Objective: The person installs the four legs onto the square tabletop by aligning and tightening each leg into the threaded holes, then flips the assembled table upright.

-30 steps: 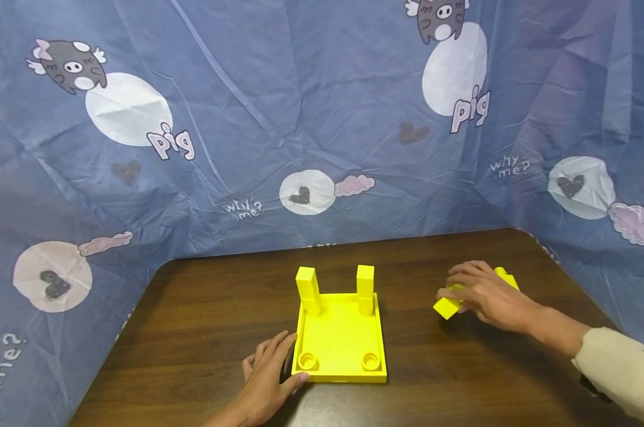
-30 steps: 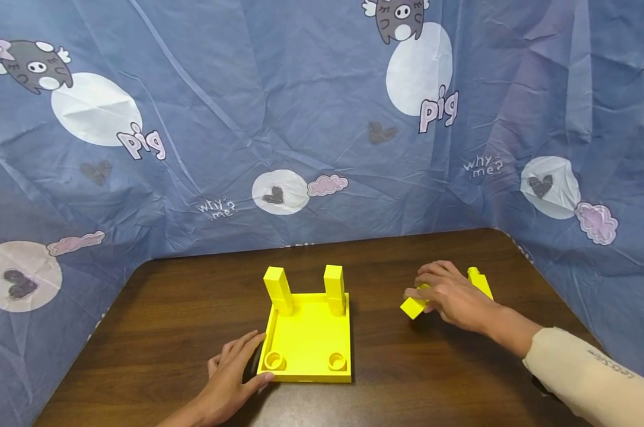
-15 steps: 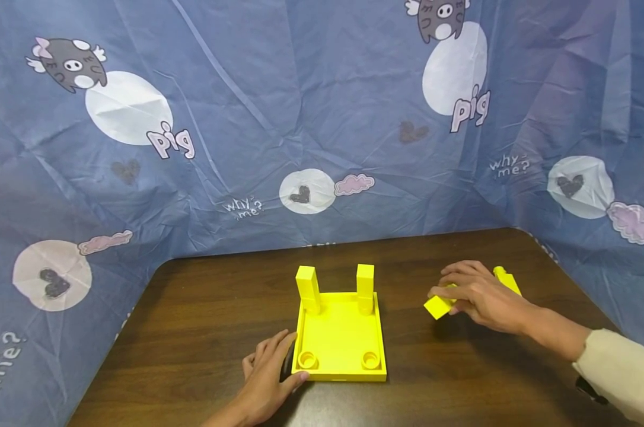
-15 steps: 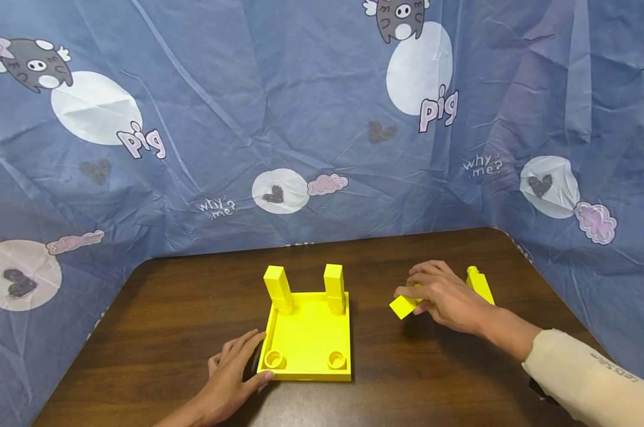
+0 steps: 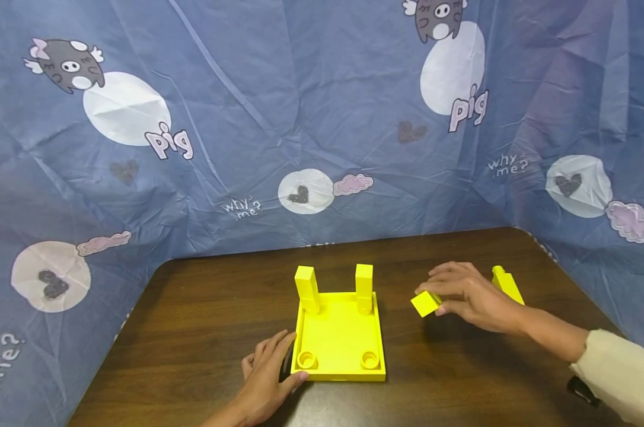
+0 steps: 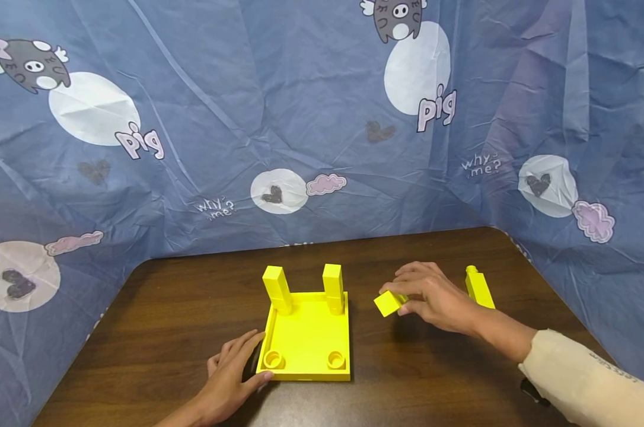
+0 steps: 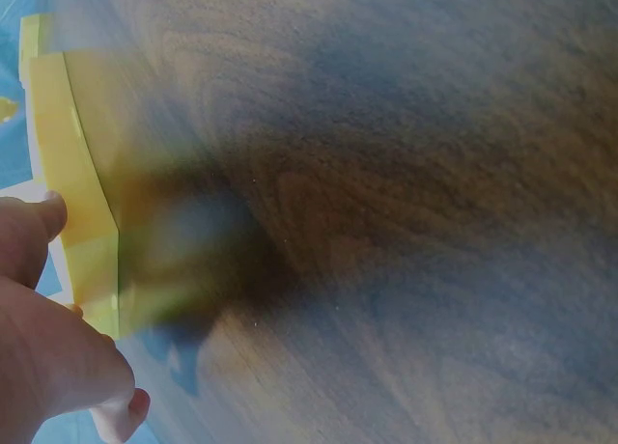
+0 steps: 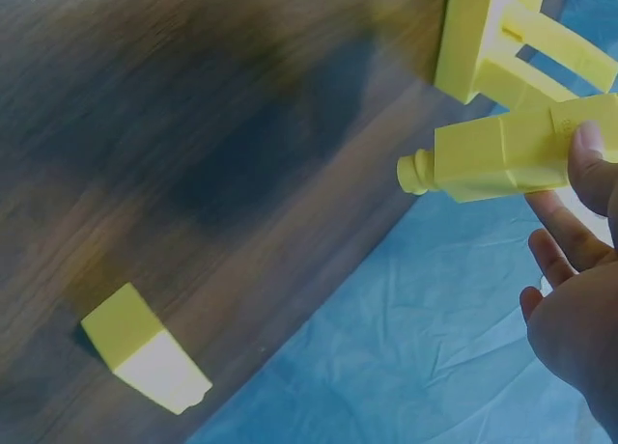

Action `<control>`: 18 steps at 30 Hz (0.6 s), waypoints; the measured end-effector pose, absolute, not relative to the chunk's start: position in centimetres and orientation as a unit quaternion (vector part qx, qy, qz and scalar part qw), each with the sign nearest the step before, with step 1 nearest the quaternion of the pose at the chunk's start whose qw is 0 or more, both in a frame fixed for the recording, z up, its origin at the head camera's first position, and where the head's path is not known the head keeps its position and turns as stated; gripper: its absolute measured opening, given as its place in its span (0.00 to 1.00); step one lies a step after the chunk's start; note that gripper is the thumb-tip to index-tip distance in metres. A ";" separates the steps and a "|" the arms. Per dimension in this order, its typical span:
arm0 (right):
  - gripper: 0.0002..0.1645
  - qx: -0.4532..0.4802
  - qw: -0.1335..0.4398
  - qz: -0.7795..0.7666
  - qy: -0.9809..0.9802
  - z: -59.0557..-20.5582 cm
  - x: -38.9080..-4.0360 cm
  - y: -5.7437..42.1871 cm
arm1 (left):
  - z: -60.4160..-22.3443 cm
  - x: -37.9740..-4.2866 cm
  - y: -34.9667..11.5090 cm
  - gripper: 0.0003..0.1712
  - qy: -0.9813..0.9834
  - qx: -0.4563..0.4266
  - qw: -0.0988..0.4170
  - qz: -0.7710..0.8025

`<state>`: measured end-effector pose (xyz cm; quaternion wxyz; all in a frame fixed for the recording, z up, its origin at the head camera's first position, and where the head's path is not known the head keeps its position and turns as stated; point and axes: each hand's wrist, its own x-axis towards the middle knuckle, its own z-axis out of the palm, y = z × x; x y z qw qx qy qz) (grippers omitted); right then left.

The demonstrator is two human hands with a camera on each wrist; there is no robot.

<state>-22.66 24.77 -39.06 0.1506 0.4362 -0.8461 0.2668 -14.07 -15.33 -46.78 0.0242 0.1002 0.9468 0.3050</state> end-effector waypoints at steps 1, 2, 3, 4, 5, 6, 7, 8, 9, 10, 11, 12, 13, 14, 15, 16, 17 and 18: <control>0.31 0.434 0.147 0.274 -0.846 -39.0 -22.6 24.6 | -46.8 -14.1 -15.3 0.41 0.947 0.100 0.025 0.304; 0.31 0.432 0.142 0.281 -0.845 -38.8 -22.5 24.5 | -46.8 -14.1 -15.3 0.41 0.947 0.099 0.025 0.303; 0.31 0.430 0.137 0.289 -0.844 -38.8 -22.4 24.3 | -46.8 -14.1 -15.4 0.41 0.948 0.099 0.026 0.303; 0.30 0.428 0.132 0.295 -0.844 -38.7 -22.3 24.2 | -46.8 -14.1 -15.4 0.41 0.948 0.099 0.026 0.302; 0.30 0.424 0.126 0.301 -0.845 -38.6 -22.2 24.1 | -46.8 -14.1 -15.3 0.41 0.948 0.098 0.026 0.302; 0.30 0.421 0.119 0.307 -0.845 -38.6 -22.2 24.1 | -46.8 -14.1 -15.3 0.41 0.948 0.098 0.026 0.301; 0.29 0.416 0.113 0.312 -0.847 -38.5 -22.1 24.0 | -46.8 -14.1 -15.3 0.41 0.948 0.098 0.025 0.301; 0.29 0.412 0.105 0.318 -0.847 -38.4 -22.1 23.9 | -46.8 -14.1 -15.3 0.41 0.948 0.098 0.025 0.301; 0.29 0.407 0.098 0.323 -0.849 -38.4 -22.1 23.8 | -46.8 -14.1 -15.3 0.41 0.948 0.098 0.024 0.300; 0.28 0.401 0.091 0.329 -0.850 -38.3 -22.0 23.7 | -46.8 -14.1 -15.3 0.41 0.949 0.098 0.024 0.300; 0.28 0.396 0.085 0.336 -0.850 -38.3 -22.0 23.7 | -46.8 -14.0 -15.3 0.41 0.949 0.098 0.023 0.300; 0.28 0.393 0.080 0.343 -0.849 -38.2 -22.0 23.6 | -46.8 -14.0 -15.3 0.41 0.949 0.098 0.023 0.299; 0.28 0.389 0.077 0.351 -0.848 -38.1 -21.9 23.4 | -46.8 -14.0 -15.3 0.40 0.949 0.098 0.022 0.299; 0.29 0.388 0.074 0.359 -0.846 -38.1 -21.9 23.3 | -46.8 -14.0 -15.3 0.41 0.949 0.098 0.021 0.299; 0.29 0.386 0.071 0.367 -0.843 -38.0 -21.8 23.2 | -46.9 -14.0 -15.3 0.41 0.949 0.097 0.021 0.299; 0.29 0.387 0.067 0.376 -0.839 -37.9 -21.8 23.0 | -46.9 -14.0 -15.3 0.41 0.949 0.097 0.021 0.299; 0.28 0.387 0.063 0.386 -0.835 -37.9 -21.7 22.8 | -46.9 -14.0 -15.3 0.41 0.949 0.096 0.022 0.299; 0.28 0.387 0.058 0.395 -0.831 -37.8 -21.6 22.7 | -46.9 -14.1 -15.3 0.41 0.949 0.096 0.023 0.298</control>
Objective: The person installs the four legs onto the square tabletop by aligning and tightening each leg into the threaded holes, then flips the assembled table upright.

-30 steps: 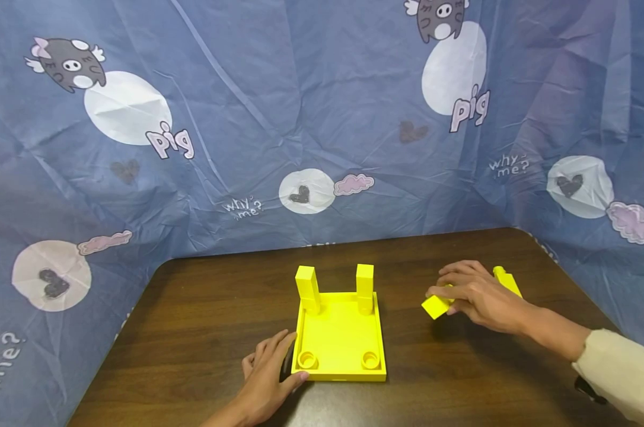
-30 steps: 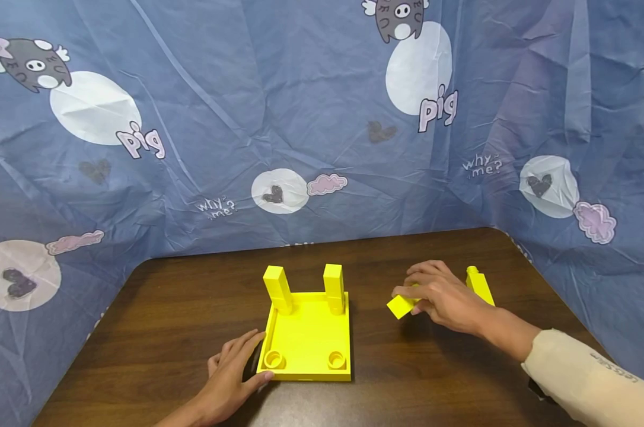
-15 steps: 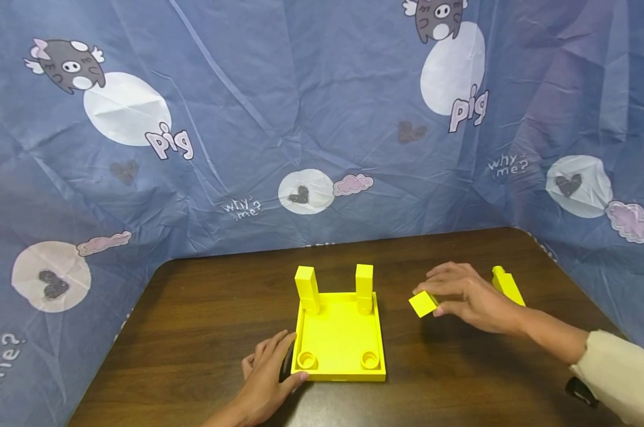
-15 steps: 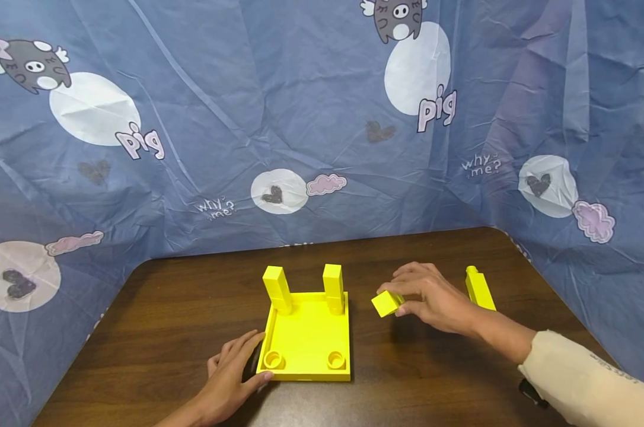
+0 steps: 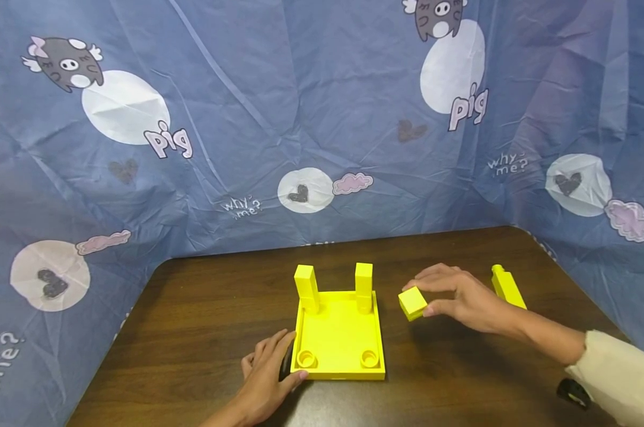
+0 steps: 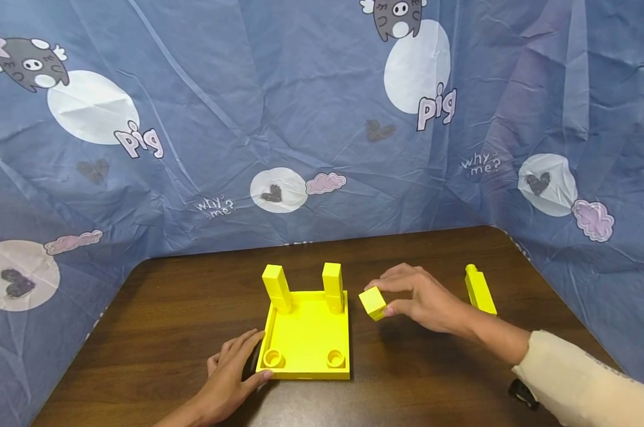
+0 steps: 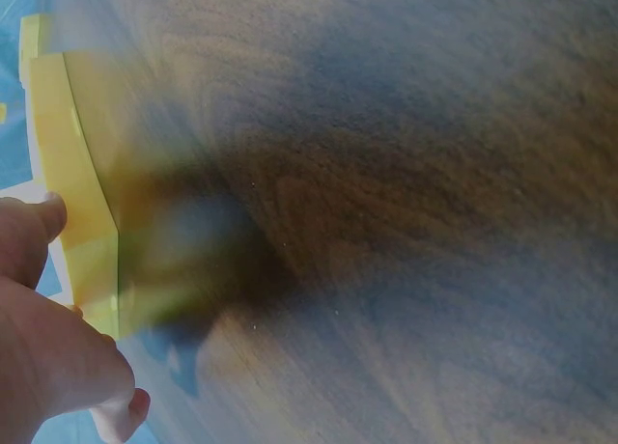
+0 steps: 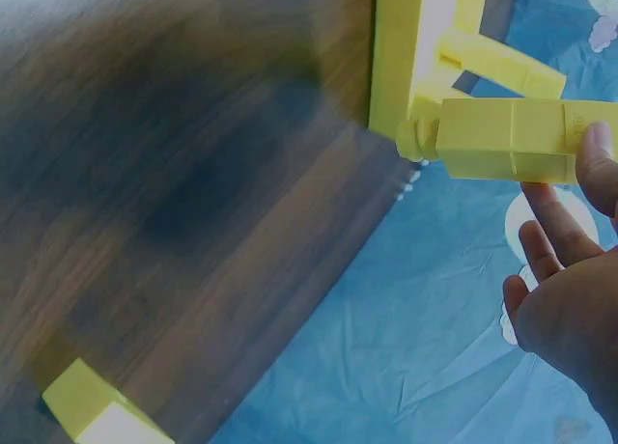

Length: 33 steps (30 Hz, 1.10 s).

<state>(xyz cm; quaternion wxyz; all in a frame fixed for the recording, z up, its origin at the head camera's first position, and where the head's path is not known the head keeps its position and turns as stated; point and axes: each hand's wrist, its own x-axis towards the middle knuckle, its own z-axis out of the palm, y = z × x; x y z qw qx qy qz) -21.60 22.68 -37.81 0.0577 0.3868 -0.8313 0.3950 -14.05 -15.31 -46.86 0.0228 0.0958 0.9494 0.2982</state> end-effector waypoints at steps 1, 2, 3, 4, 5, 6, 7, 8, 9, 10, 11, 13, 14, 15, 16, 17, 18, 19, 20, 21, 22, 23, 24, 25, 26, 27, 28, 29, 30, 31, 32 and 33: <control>0.28 0.386 0.052 0.404 -0.828 -37.7 -21.5 22.5 | -46.9 -14.1 -15.3 0.41 0.949 0.095 0.024 0.298; 0.28 0.385 0.046 0.411 -0.825 -37.7 -21.4 22.4 | -46.9 -14.1 -15.3 0.41 0.949 0.094 0.026 0.299; 0.27 0.383 0.040 0.418 -0.823 -37.6 -21.3 22.2 | -46.9 -14.1 -15.3 0.42 0.949 0.094 0.027 0.299; 0.27 0.381 0.033 0.426 -0.820 -37.6 -21.2 22.1 | -46.8 -14.1 -15.3 0.42 0.949 0.093 0.029 0.299; 0.27 0.378 0.026 0.432 -0.819 -37.6 -21.1 21.9 | -46.8 -14.1 -15.3 0.42 0.949 0.093 0.030 0.299; 0.26 0.376 0.021 0.437 -0.817 -37.5 -21.0 21.8 | -46.8 -14.1 -15.3 0.42 0.949 0.093 0.031 0.299; 0.26 0.373 0.015 0.443 -0.815 -37.5 -20.9 21.6 | -46.8 -14.1 -15.3 0.42 0.949 0.093 0.032 0.300; 0.26 0.371 0.009 0.448 -0.813 -37.6 -20.8 21.5 | -46.8 -14.1 -15.3 0.42 0.949 0.093 0.033 0.300; 0.26 0.369 0.003 0.455 -0.811 -37.6 -20.7 21.4 | -46.8 -14.1 -15.3 0.42 0.949 0.094 0.033 0.299; 0.26 0.366 -0.003 0.462 -0.808 -37.6 -20.6 21.2 | -46.8 -14.1 -15.3 0.42 0.949 0.094 0.034 0.299; 0.26 0.364 -0.009 0.468 -0.806 -37.6 -20.6 21.1 | -46.8 -14.1 -15.3 0.42 0.949 0.095 0.033 0.299; 0.26 0.358 -0.018 0.478 -0.802 -37.7 -20.4 20.8 | -46.8 -14.0 -15.3 0.42 0.949 0.095 0.033 0.299; 0.27 0.354 -0.022 0.481 -0.802 -37.8 -20.4 20.7 | -46.8 -14.0 -15.4 0.42 0.949 0.095 0.033 0.300; 0.27 0.349 -0.028 0.485 -0.801 -37.8 -20.3 20.5 | -46.8 -14.0 -15.4 0.42 0.949 0.095 0.033 0.300; 0.27 0.344 -0.035 0.489 -0.801 -37.9 -20.2 20.4 | -46.8 -14.0 -15.4 0.42 0.948 0.095 0.033 0.301; 0.28 0.337 -0.043 0.492 -0.801 -38.0 -20.2 20.2 | -46.8 -14.0 -15.4 0.41 0.948 0.095 0.034 0.302; 0.28 0.332 -0.050 0.495 -0.801 -38.1 -20.1 20.0 | -46.8 -14.0 -15.4 0.41 0.948 0.094 0.034 0.303; 0.28 0.325 -0.059 0.499 -0.801 -38.2 -20.0 19.8 | -46.8 -14.0 -15.4 0.41 0.948 0.094 0.034 0.303; 0.28 0.318 -0.069 0.503 -0.800 -38.3 -20.0 19.7 | -46.8 -14.0 -15.4 0.41 0.948 0.094 0.034 0.303; 0.28 0.312 -0.078 0.507 -0.800 -38.3 -19.9 19.5 | -46.8 -14.0 -15.4 0.41 0.948 0.093 0.033 0.302; 0.28 0.307 -0.086 0.511 -0.799 -38.4 -19.8 19.3 | -46.8 -14.0 -15.4 0.41 0.948 0.093 0.032 0.302; 0.28 0.303 -0.092 0.512 -0.798 -38.5 -19.8 19.2 | -46.8 -14.0 -15.4 0.41 0.949 0.093 0.030 0.300; 0.28 0.301 -0.096 0.513 -0.798 -38.6 -19.7 19.0 | -46.9 -14.0 -15.4 0.41 0.949 0.094 0.028 0.300; 0.28 0.299 -0.100 0.515 -0.797 -38.6 -19.7 18.9 | -46.9 -14.0 -15.4 0.41 0.949 0.095 0.027 0.300; 0.28 0.296 -0.102 0.515 -0.798 -38.7 -19.6 18.8 | -46.9 -14.0 -15.4 0.41 0.949 0.096 0.026 0.300; 0.28 0.294 -0.105 0.516 -0.798 -38.7 -19.6 18.7 | -46.9 -14.0 -15.4 0.41 0.949 0.097 0.025 0.300; 0.29 0.292 -0.107 0.518 -0.797 -38.8 -19.6 18.6 | -46.9 -14.0 -15.4 0.41 0.948 0.098 0.024 0.300; 0.29 0.290 -0.108 0.518 -0.797 -38.8 -19.5 18.5 | -46.9 -14.0 -15.4 0.40 0.948 0.099 0.023 0.301; 0.29 0.288 -0.110 0.520 -0.797 -38.9 -19.5 18.4 | -46.9 -14.0 -15.4 0.40 0.948 0.100 0.023 0.302; 0.29 0.286 -0.112 0.522 -0.796 -38.9 -19.5 18.3 | -46.9 -14.0 -15.4 0.40 0.948 0.101 0.022 0.302; 0.29 0.285 -0.113 0.523 -0.795 -39.0 -19.5 18.3 | -46.9 -14.0 -15.4 0.40 0.948 0.102 0.021 0.302; 0.28 0.287 -0.112 0.526 -0.793 -39.1 -19.5 18.2 | -46.9 -14.0 -15.4 0.40 0.947 0.103 0.019 0.302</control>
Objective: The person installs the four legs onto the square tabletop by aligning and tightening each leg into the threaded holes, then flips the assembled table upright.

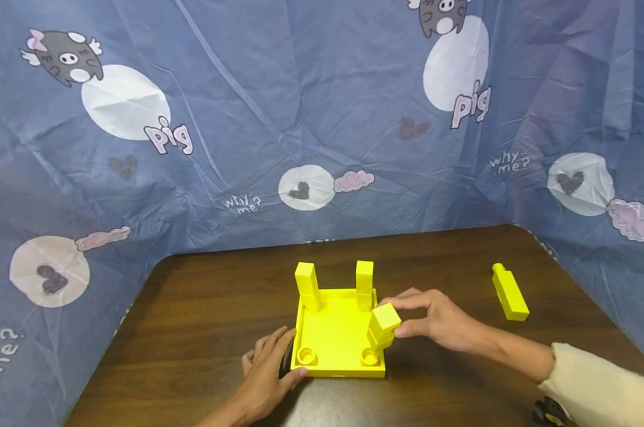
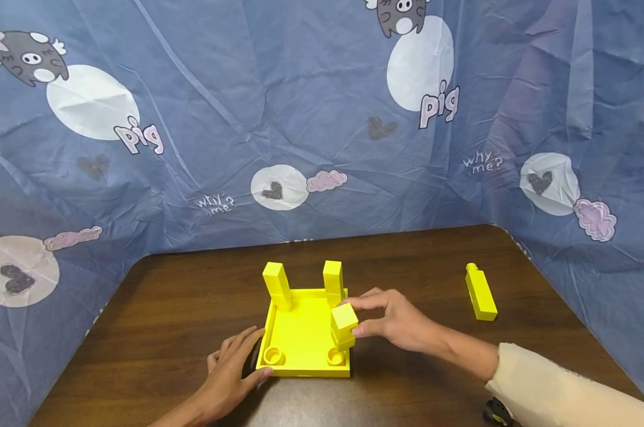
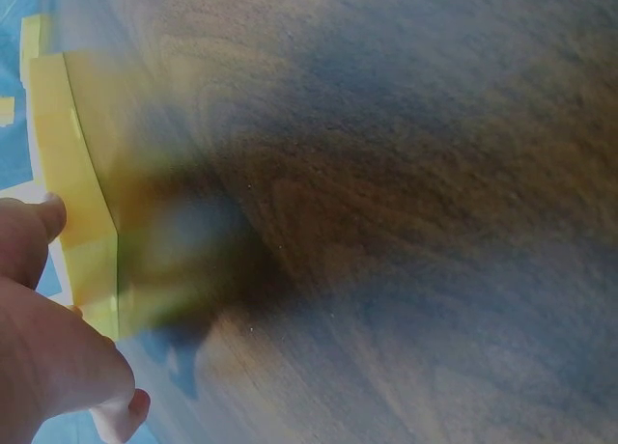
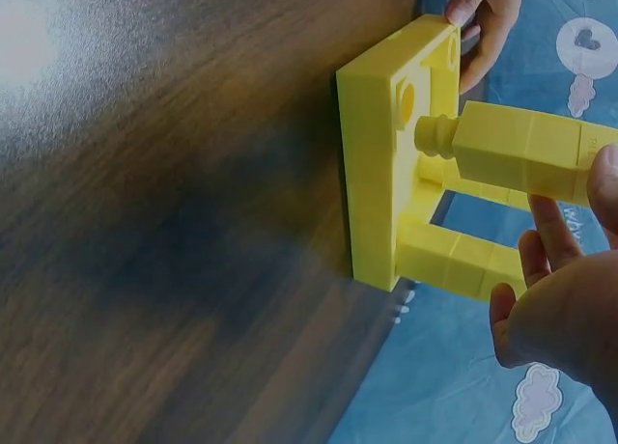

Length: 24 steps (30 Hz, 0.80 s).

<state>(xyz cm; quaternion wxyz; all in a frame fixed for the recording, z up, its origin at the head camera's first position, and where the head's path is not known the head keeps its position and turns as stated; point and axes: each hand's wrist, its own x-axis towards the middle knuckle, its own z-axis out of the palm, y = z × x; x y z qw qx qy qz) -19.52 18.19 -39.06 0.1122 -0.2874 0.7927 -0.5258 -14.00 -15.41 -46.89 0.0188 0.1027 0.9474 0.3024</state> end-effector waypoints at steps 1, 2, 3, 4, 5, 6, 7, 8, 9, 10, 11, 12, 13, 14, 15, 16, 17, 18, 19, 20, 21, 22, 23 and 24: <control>0.28 -0.288 0.113 -0.528 0.791 -39.1 -19.5 18.1 | -46.9 -14.0 -15.4 0.40 0.947 0.103 0.017 0.303; 0.28 -0.288 0.113 -0.530 0.790 -39.2 -19.5 18.0 | -46.9 -14.0 -15.4 0.40 0.947 0.103 0.016 0.304; 0.27 -0.290 0.113 -0.532 0.788 -39.3 -19.5 17.9 | -46.9 -13.9 -15.4 0.40 0.947 0.104 0.015 0.304; 0.27 -0.291 0.112 -0.534 0.786 -39.4 -19.5 17.8 | -46.9 -13.9 -15.4 0.40 0.947 0.105 0.014 0.305; 0.27 -0.291 0.113 -0.536 0.785 -39.5 -19.4 17.7 | -46.9 -13.9 -15.4 0.40 0.947 0.105 0.012 0.305; 0.27 -0.291 0.113 -0.537 0.784 -39.6 -19.4 17.6 | -46.9 -13.9 -15.4 0.40 0.946 0.106 0.011 0.305; 0.27 -0.288 0.115 -0.538 0.784 -39.6 -19.4 17.5 | -46.9 -13.9 -15.4 0.40 0.946 0.106 0.010 0.305; 0.27 -0.289 0.114 -0.539 0.783 -39.7 -19.4 17.4 | -46.9 -13.9 -15.4 0.40 0.946 0.106 0.009 0.305; 0.27 -0.288 0.114 -0.540 0.783 -39.7 -19.4 17.4 | -47.0 -13.9 -15.4 0.40 0.946 0.106 0.008 0.305; 0.28 -0.287 0.114 -0.541 0.782 -39.8 -19.4 17.3 | -47.0 -14.0 -15.4 0.40 0.946 0.106 0.008 0.306; 0.28 -0.287 0.114 -0.541 0.782 -39.8 -19.4 17.2 | -47.0 -14.0 -15.4 0.40 0.946 0.106 0.008 0.305; 0.28 -0.287 0.113 -0.542 0.782 -39.8 -19.3 17.2 | -47.0 -14.0 -15.4 0.40 0.947 0.106 0.008 0.304; 0.29 -0.285 0.113 -0.542 0.783 -39.9 -19.3 17.1 | -47.0 -14.0 -15.4 0.40 0.947 0.106 0.009 0.303; 0.29 -0.285 0.112 -0.541 0.784 -39.9 -19.3 17.1 | -47.0 -14.0 -15.4 0.40 0.947 0.105 0.009 0.302; 0.29 -0.282 0.113 -0.538 0.786 -39.9 -19.3 17.1 | -47.0 -14.0 -15.4 0.40 0.948 0.105 0.010 0.301; 0.28 -0.282 0.113 -0.537 0.787 -40.0 -19.3 17.0 | -47.0 -14.0 -15.4 0.40 0.948 0.105 0.009 0.300; 0.28 -0.278 0.113 -0.535 0.789 -40.0 -19.2 17.0 | -47.0 -14.0 -15.4 0.40 0.948 0.105 0.009 0.299; 0.28 -0.276 0.114 -0.533 0.791 -40.1 -19.2 17.0 | -47.0 -14.0 -15.4 0.40 0.948 0.105 0.009 0.300; 0.28 -0.273 0.115 -0.532 0.793 -40.2 -19.2 16.9 | -47.0 -14.0 -15.4 0.40 0.948 0.105 0.008 0.300; 0.28 -0.272 0.114 -0.531 0.794 -40.3 -19.2 16.9 | -47.0 -14.0 -15.4 0.40 0.948 0.105 0.007 0.301; 0.28 -0.271 0.114 -0.530 0.796 -40.4 -19.2 16.9 | -47.0 -14.0 -15.4 0.40 0.948 0.105 0.006 0.301; 0.28 -0.271 0.112 -0.531 0.795 -40.6 -19.2 16.8 | -47.0 -14.0 -15.4 0.40 0.948 0.105 0.006 0.301; 0.28 -0.270 0.110 -0.531 0.796 -40.7 -19.3 16.8 | -47.0 -14.0 -15.4 0.40 0.948 0.105 0.006 0.302; 0.29 -0.272 0.107 -0.531 0.795 -40.8 -19.3 16.7 | -47.0 -14.0 -15.4 0.40 0.948 0.104 0.006 0.301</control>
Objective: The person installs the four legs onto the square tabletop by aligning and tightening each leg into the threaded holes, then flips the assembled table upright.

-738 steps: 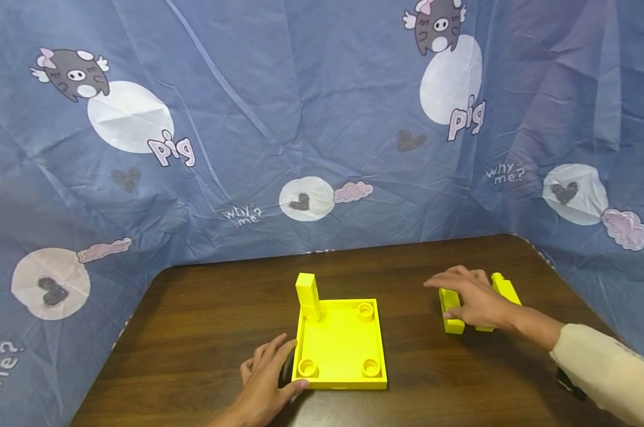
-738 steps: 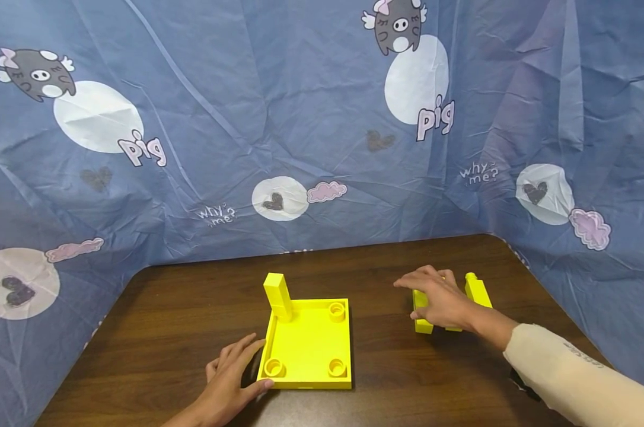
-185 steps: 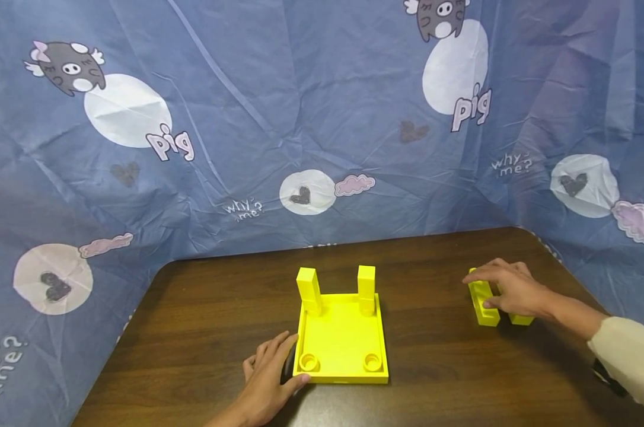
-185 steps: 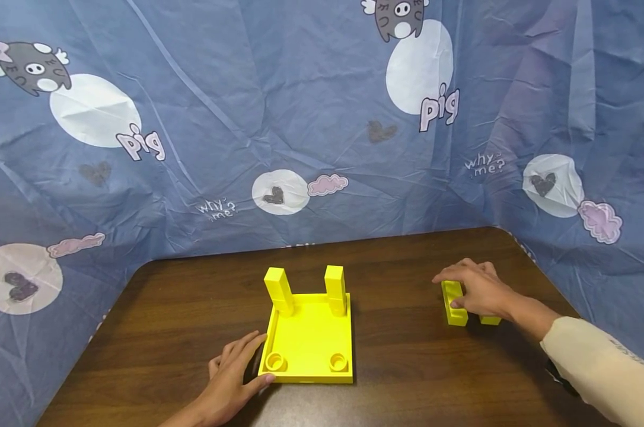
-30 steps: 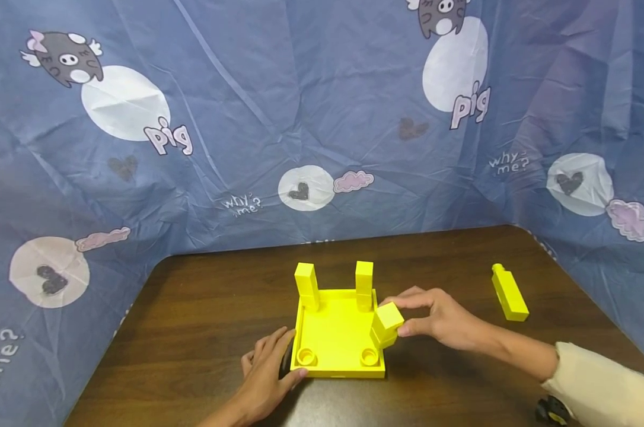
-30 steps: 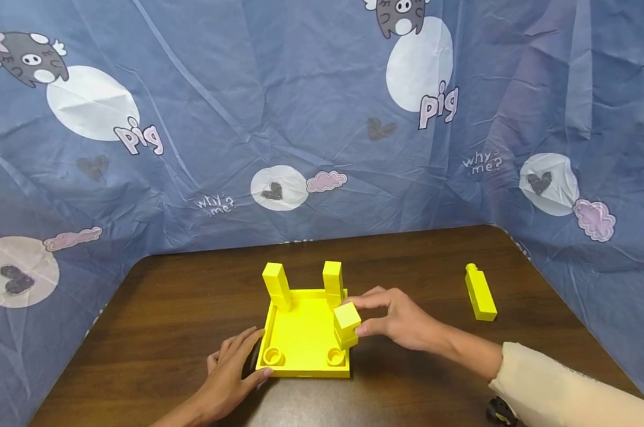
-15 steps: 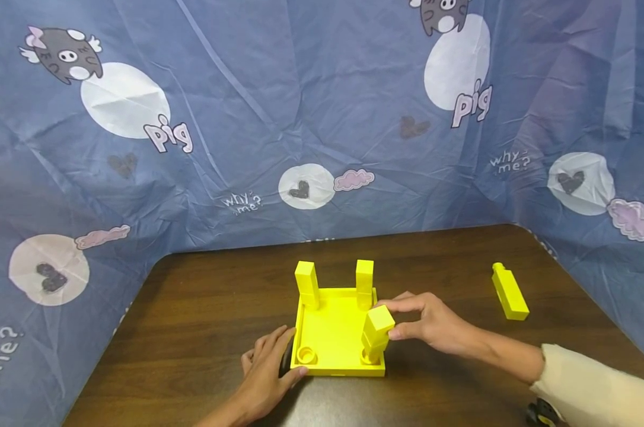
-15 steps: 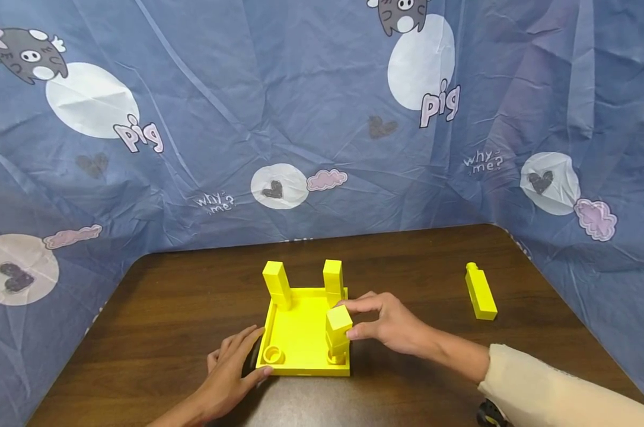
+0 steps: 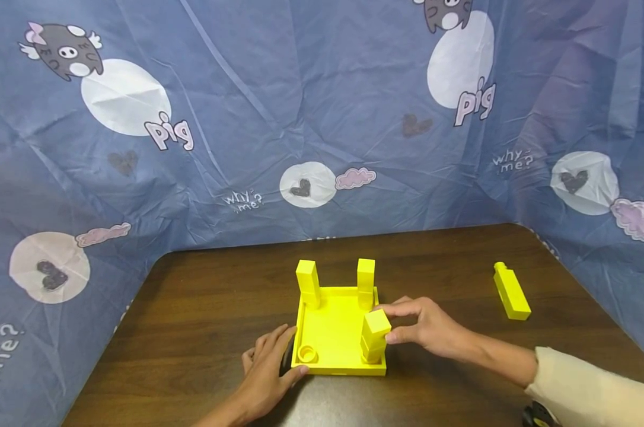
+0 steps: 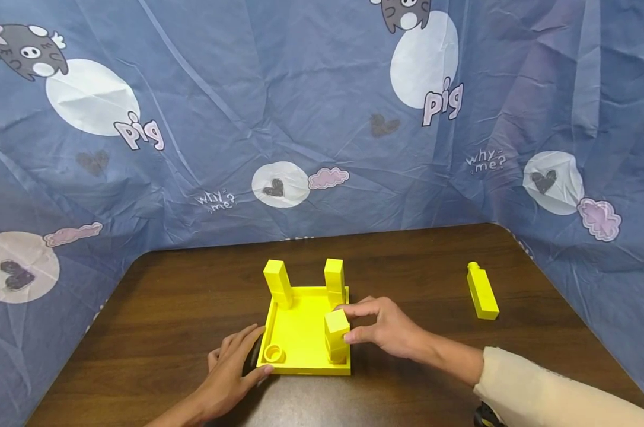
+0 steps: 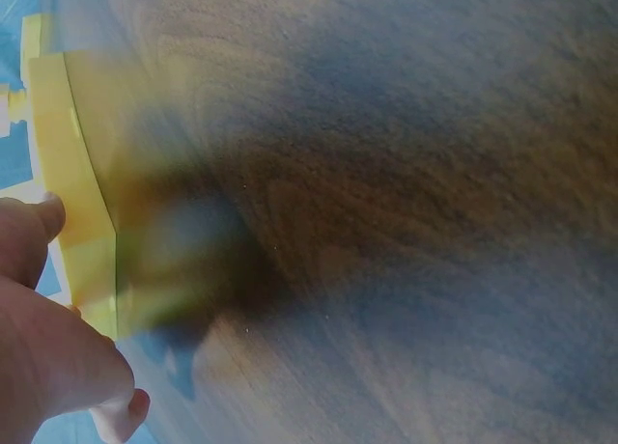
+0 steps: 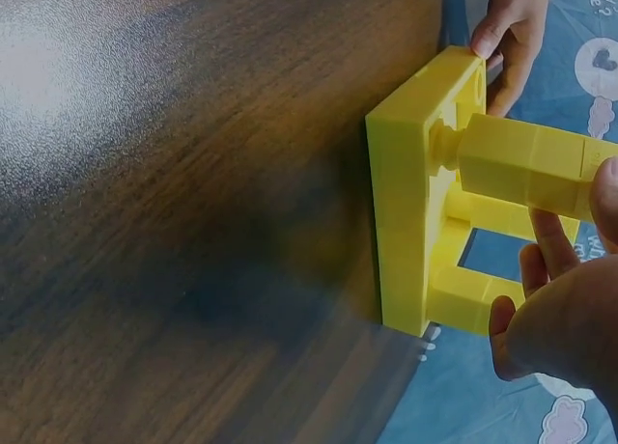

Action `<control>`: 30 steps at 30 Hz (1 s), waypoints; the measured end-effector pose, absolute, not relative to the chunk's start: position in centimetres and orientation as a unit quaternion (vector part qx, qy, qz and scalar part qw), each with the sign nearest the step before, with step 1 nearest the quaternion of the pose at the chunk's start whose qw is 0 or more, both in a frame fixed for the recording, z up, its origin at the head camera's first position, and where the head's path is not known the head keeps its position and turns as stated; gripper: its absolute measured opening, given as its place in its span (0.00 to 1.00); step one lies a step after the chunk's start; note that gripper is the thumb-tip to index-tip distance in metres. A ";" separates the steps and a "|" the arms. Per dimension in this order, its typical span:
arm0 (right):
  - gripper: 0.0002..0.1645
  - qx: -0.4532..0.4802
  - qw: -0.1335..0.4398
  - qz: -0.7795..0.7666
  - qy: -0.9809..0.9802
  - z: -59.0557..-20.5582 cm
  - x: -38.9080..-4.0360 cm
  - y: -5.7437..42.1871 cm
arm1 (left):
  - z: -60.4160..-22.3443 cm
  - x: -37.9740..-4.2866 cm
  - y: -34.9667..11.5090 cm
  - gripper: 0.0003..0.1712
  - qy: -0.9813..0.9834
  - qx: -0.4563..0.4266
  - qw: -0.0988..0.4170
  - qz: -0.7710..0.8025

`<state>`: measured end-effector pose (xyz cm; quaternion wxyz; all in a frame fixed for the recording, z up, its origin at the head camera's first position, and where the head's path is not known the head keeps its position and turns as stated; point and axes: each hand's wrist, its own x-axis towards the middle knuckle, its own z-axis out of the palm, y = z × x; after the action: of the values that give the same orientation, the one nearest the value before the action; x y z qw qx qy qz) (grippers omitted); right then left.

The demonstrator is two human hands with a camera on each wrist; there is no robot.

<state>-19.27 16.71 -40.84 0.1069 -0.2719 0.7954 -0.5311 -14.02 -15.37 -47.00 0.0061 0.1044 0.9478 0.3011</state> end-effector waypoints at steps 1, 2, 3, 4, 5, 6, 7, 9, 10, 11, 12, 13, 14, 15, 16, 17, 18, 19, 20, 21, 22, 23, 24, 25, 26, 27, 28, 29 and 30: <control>0.29 -0.272 0.103 -0.531 0.796 -41.0 -19.3 16.7 | -47.0 -14.0 -15.4 0.40 0.948 0.105 0.007 0.301; 0.29 -0.271 0.100 -0.532 0.796 -41.1 -19.3 16.6 | -47.0 -14.0 -15.4 0.40 0.948 0.105 0.008 0.301; 0.29 -0.269 0.097 -0.531 0.797 -41.2 -19.2 16.6 | -47.0 -14.0 -15.4 0.40 0.948 0.104 0.009 0.301; 0.29 -0.268 0.094 -0.532 0.798 -41.3 -19.2 16.5 | -46.9 -14.0 -15.4 0.40 0.948 0.104 0.009 0.302; 0.29 -0.264 0.094 -0.532 0.799 -41.4 -19.1 16.5 | -46.9 -14.0 -15.4 0.40 0.947 0.104 0.010 0.302; 0.29 -0.261 0.093 -0.532 0.800 -41.5 -19.0 16.4 | -46.9 -13.9 -15.4 0.40 0.947 0.104 0.011 0.303; 0.29 -0.259 0.090 -0.532 0.801 -41.5 -19.0 16.4 | -46.9 -13.9 -15.4 0.41 0.947 0.104 0.013 0.304; 0.29 -0.260 0.081 -0.531 0.802 -41.7 -18.8 16.2 | -46.9 -14.0 -15.4 0.41 0.947 0.103 0.013 0.305; 0.28 -0.262 0.074 -0.531 0.802 -41.8 -18.7 16.1 | -46.9 -14.0 -15.4 0.41 0.947 0.103 0.014 0.305; 0.28 -0.265 0.063 -0.529 0.804 -41.9 -18.7 16.1 | -46.9 -14.0 -15.4 0.41 0.947 0.103 0.013 0.305; 0.28 -0.270 0.048 -0.527 0.804 -42.1 -18.6 16.0 | -46.9 -14.0 -15.4 0.41 0.947 0.103 0.013 0.305; 0.28 -0.273 0.029 -0.521 0.808 -42.2 -18.6 15.9 | -46.9 -14.0 -15.4 0.41 0.947 0.103 0.012 0.304; 0.28 -0.277 0.010 -0.513 0.812 -42.3 -18.5 15.8 | -46.9 -14.0 -15.4 0.41 0.947 0.103 0.012 0.304; 0.27 -0.280 -0.010 -0.505 0.817 -42.5 -18.4 15.8 | -46.9 -14.0 -15.4 0.41 0.947 0.104 0.012 0.303; 0.27 -0.283 -0.031 -0.494 0.821 -42.6 -18.4 15.7 | -46.9 -14.0 -15.4 0.41 0.948 0.104 0.013 0.302; 0.27 -0.287 -0.049 -0.483 0.826 -42.7 -18.3 15.7 | -46.9 -14.0 -15.4 0.41 0.948 0.104 0.013 0.301; 0.27 -0.288 -0.062 -0.473 0.830 -42.8 -18.2 15.7 | -46.9 -14.0 -15.4 0.41 0.948 0.103 0.014 0.301; 0.27 -0.289 -0.071 -0.463 0.835 -42.8 -18.2 15.6 | -46.9 -14.1 -15.4 0.41 0.948 0.103 0.014 0.302; 0.28 -0.292 -0.072 -0.456 0.838 -42.8 -18.1 15.6 | -46.9 -14.1 -15.4 0.41 0.948 0.103 0.014 0.302; 0.29 -0.295 -0.066 -0.450 0.840 -42.7 -18.1 15.6 | -46.9 -14.1 -15.4 0.41 0.947 0.102 0.015 0.303; 0.30 -0.297 -0.056 -0.447 0.842 -42.5 -18.1 15.6 | -46.8 -14.2 -15.4 0.41 0.947 0.101 0.015 0.303; 0.32 -0.298 -0.041 -0.446 0.843 -42.4 -18.2 15.5 | -46.8 -14.2 -15.4 0.41 0.948 0.100 0.015 0.303; 0.34 -0.299 -0.027 -0.444 0.844 -42.2 -18.2 15.5 | -46.8 -14.1 -15.4 0.41 0.948 0.100 0.016 0.303; 0.36 -0.302 -0.012 -0.445 0.843 -42.1 -18.3 15.5 | -46.8 -14.1 -15.5 0.41 0.948 0.099 0.017 0.302; 0.38 -0.306 0.000 -0.445 0.842 -41.9 -18.4 15.5 | -46.8 -14.1 -15.5 0.41 0.948 0.099 0.018 0.301; 0.39 -0.309 0.010 -0.446 0.840 -41.7 -18.5 15.5 | -46.9 -14.1 -15.5 0.41 0.948 0.099 0.020 0.300; 0.40 -0.316 0.014 -0.447 0.837 -41.6 -18.6 15.4 | -46.9 -14.1 -15.5 0.41 0.949 0.099 0.021 0.300; 0.39 -0.324 0.014 -0.446 0.834 -41.5 -18.7 15.4 | -46.9 -14.1 -15.5 0.41 0.949 0.099 0.022 0.300; 0.38 -0.333 0.013 -0.446 0.831 -41.4 -18.8 15.4 | -46.9 -14.1 -15.5 0.41 0.948 0.100 0.022 0.300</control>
<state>-18.77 15.38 -41.43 0.0129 -0.3326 0.8306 -0.4464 -14.06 -15.51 -46.93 0.0222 0.0996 0.9484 0.3003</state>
